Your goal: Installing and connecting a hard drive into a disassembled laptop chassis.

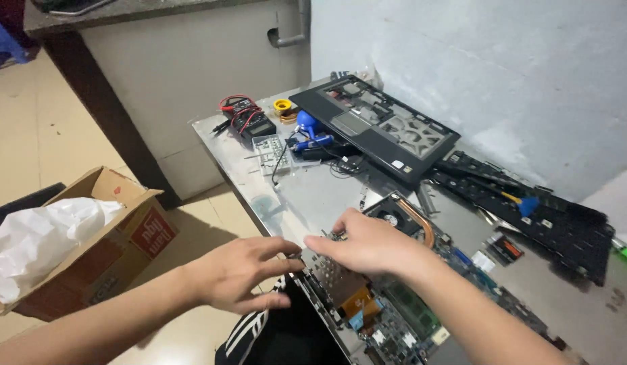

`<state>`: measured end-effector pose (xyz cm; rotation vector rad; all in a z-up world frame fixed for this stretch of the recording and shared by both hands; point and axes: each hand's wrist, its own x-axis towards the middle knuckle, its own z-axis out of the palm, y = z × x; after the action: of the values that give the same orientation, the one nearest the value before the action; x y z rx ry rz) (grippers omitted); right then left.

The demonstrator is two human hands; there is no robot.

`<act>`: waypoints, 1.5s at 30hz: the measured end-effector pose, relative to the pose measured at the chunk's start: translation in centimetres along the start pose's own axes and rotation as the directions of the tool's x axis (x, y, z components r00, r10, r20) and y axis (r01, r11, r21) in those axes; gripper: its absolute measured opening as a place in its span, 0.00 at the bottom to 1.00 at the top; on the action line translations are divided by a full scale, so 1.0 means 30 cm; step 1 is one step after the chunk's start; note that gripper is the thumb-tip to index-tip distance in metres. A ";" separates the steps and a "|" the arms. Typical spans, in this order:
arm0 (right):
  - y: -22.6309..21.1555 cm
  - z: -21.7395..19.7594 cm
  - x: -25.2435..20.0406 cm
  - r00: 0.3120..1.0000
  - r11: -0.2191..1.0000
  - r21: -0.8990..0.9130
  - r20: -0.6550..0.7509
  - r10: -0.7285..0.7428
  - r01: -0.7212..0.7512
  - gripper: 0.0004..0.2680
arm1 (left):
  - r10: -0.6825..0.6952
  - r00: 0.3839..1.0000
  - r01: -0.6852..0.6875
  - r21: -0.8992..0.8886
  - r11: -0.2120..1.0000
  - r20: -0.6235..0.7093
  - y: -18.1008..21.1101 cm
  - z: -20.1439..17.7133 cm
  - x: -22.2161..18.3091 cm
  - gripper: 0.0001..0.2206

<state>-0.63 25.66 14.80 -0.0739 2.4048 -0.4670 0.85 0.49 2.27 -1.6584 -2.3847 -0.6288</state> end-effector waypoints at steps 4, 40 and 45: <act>-0.004 0.002 0.046 1.000 1.000 0.021 -0.012 -0.004 0.005 0.21 | 0.050 0.998 -0.052 0.090 0.995 0.030 -0.050 0.002 0.018 0.24; 0.288 0.376 -0.007 0.636 0.883 0.124 -0.739 -0.222 0.453 0.40 | 0.333 0.915 -0.302 -0.161 0.940 0.230 -0.230 0.039 0.325 0.21; 0.318 0.398 0.007 0.514 0.832 0.040 -0.803 -0.302 0.553 0.37 | 0.347 0.893 -0.269 -0.279 0.922 0.286 -0.254 0.041 0.340 0.24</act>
<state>7.45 30.81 2.91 -0.4448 3.1250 -1.3376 -9.82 7.50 3.09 -2.3560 -2.2347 -0.6319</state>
